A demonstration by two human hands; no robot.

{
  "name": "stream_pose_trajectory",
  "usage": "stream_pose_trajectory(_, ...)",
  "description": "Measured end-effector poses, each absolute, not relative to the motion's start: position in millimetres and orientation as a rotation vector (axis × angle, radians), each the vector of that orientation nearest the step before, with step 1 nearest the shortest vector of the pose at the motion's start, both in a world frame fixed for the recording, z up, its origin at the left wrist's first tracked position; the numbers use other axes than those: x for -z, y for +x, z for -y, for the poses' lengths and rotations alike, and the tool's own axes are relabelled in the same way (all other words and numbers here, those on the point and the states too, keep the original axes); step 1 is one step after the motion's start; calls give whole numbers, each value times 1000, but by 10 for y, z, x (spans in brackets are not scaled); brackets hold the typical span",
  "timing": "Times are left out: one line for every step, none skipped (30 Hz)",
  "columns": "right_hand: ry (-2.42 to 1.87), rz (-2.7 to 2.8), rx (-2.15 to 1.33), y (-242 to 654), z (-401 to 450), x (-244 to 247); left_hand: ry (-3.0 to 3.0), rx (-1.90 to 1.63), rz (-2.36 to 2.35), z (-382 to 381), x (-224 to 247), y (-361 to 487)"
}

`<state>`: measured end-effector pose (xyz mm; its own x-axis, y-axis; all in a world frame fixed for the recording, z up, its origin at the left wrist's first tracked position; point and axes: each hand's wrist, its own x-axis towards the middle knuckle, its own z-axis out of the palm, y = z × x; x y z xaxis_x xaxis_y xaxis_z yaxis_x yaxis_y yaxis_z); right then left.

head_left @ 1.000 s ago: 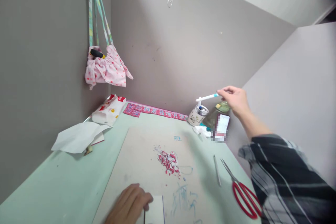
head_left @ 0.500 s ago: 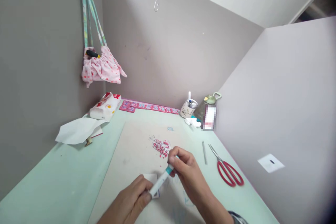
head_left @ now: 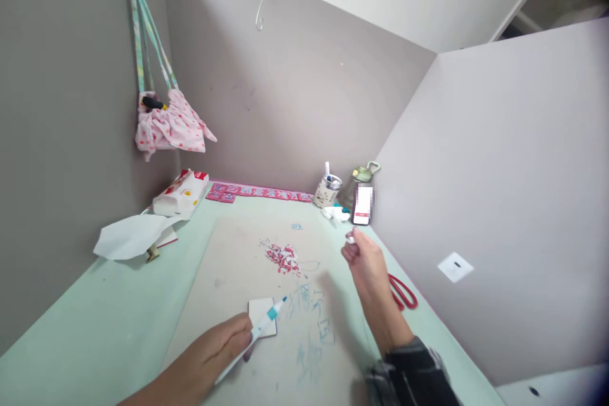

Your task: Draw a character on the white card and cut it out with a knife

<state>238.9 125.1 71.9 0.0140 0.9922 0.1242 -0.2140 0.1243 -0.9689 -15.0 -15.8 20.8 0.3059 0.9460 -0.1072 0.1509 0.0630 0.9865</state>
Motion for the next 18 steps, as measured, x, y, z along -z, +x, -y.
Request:
stream_pose_trajectory(-956,1070,-1200,2453,-1285,-717,1364,-866,-1095,153,-194,-151)
stream_pose_trajectory(-956,1053,-1221,2478,-1282,-699,1352,-893,-1081,133,-179,-146)
stream_pose_trajectory(-957,1047,-1266,2462,-1246,-666,1345,-923,-1073,101,-164,-138)
stream_pose_trajectory(-956,1054,-1331,2412,-1184,-624,1336,-957,-1072,63,-154,-128)
stream_pose_trajectory(-950,1070,-1408,2339,-1106,-577,1320,-999,-1085,25,-149,-120)
stream_pose_trajectory(-940,1090,-1491,2254,-1020,-533,1298,-1050,-1112,-8,-150,-115)
stream_pose_trajectory(-925,1108,-1573,2169,-938,-494,1273,-1103,-1142,-30,-157,-114)
stream_pose_trajectory(-910,1120,-1648,2093,-865,-462,1245,-1156,-1176,-39,-169,-115)
stream_pose_trajectory(-896,1129,-1716,2032,-806,-436,1207,-1209,-1213,-37,-184,-116)
stream_pose_trajectory(-881,1135,-1775,1986,-761,-415,1158,-1263,-1245,-27,-199,-116)
stream_pose_trajectory(-867,1138,-1822,1955,-730,-397,1106,-1315,-1265,-11,-213,-111)
stream_pose_trajectory(-855,1139,-1859,1936,-708,-382,1059,-1360,-1273,7,-222,-101)
stream_pose_trajectory(-843,1139,-1887,1924,-693,-367,1022,-1396,-1271,23,-227,-85)
stream_pose_trajectory(-832,1137,-1907,1917,-681,-353,998,-1419,-1265,37,-228,-65)
stream_pose_trajectory(-822,1132,-1922,1911,-671,-341,989,-1427,-1257,47,-225,-42)
stream_pose_trajectory(-813,1127,-1932,1905,-661,-330,991,-1419,-1254,54,-221,-19)
stream_pose_trajectory(-804,1121,-1939,1898,-650,-322,994,-1408,-1257,60,-218,1)
stream_pose_trajectory(-795,1114,-1941,1890,-638,-317,998,-1404,-1266,64,-216,17)
